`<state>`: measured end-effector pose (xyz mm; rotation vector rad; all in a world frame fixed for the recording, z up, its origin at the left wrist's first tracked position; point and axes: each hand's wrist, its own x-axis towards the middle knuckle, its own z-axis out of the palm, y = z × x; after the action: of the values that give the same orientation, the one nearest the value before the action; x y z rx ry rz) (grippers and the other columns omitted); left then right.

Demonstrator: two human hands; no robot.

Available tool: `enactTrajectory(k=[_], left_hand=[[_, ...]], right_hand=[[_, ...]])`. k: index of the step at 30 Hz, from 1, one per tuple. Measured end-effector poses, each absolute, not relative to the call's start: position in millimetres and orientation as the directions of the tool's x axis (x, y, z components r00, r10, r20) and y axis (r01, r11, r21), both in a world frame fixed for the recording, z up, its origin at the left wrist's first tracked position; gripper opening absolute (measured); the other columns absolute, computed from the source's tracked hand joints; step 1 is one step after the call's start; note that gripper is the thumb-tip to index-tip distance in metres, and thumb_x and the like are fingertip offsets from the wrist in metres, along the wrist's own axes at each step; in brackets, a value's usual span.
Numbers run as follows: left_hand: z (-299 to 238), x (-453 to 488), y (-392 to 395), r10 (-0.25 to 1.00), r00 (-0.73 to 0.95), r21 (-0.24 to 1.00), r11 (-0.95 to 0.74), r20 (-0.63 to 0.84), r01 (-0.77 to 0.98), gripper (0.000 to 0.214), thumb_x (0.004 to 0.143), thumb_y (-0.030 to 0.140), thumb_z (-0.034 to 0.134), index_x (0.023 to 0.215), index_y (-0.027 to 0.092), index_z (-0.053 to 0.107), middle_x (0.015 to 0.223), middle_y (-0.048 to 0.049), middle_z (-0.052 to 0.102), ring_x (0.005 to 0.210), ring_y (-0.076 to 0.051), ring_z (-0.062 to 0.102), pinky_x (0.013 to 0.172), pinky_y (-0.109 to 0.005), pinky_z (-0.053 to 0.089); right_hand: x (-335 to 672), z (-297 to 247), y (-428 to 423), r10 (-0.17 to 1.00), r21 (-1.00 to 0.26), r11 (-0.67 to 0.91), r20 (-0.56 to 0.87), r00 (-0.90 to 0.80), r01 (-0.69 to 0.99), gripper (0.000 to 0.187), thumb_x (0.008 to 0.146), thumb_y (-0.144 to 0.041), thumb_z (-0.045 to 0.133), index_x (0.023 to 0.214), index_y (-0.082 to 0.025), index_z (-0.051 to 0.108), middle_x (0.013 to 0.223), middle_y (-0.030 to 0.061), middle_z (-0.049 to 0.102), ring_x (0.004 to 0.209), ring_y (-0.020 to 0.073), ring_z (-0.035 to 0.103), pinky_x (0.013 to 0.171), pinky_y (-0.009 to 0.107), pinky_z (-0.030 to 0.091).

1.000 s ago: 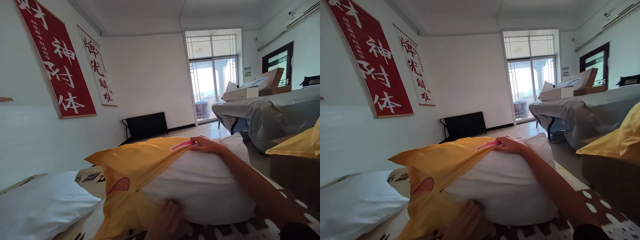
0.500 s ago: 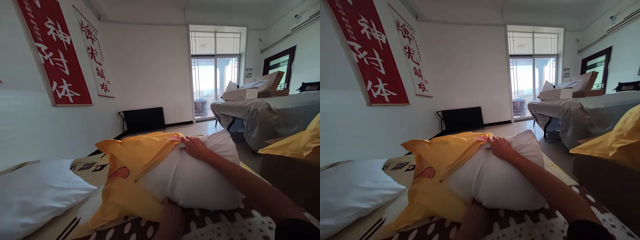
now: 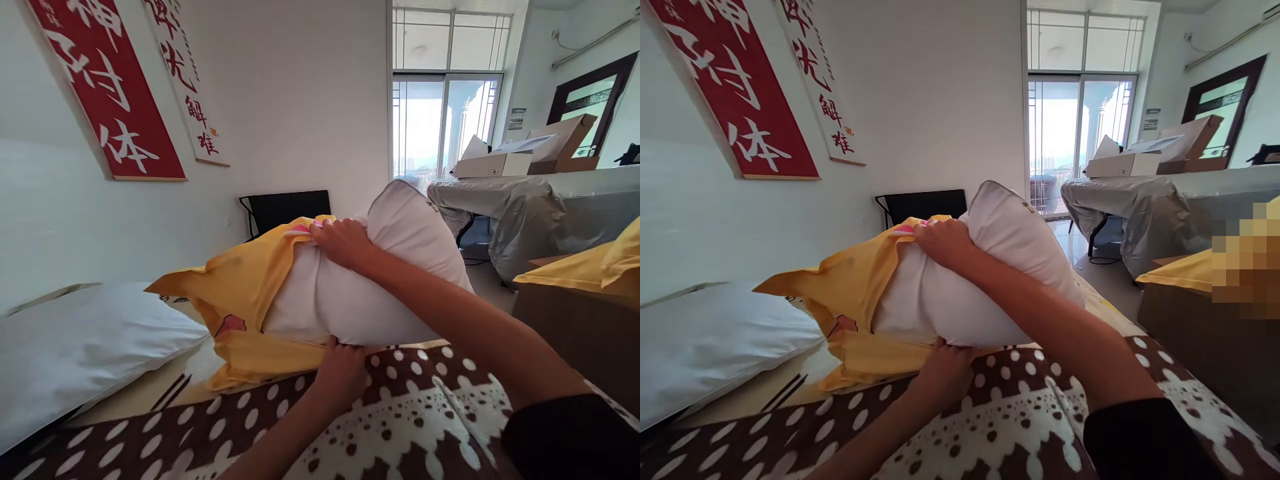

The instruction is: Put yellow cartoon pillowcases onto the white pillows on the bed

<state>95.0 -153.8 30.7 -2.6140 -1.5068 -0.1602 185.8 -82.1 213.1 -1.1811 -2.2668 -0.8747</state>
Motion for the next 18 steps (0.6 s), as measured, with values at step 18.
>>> enactTrajectory(k=[18], left_hand=[[98.7,56.1,-99.2,0.796,0.332,0.126,-0.449,0.506,0.885,0.026,0.086,0.018,0.041,0.084,0.013,0.066,0.097,-0.0168,0.066,0.107,-0.035,0.053,0.089,-0.05,0.035]], right_hand=[[208.9,242.3,-146.1,0.561,0.312,0.245,0.726,-0.397,0.918,0.036,0.094,-0.009,0.021,0.113,-0.014,0.051,0.095,0.0122,0.061,0.083,0.0219,0.061,0.069,0.03,0.043]])
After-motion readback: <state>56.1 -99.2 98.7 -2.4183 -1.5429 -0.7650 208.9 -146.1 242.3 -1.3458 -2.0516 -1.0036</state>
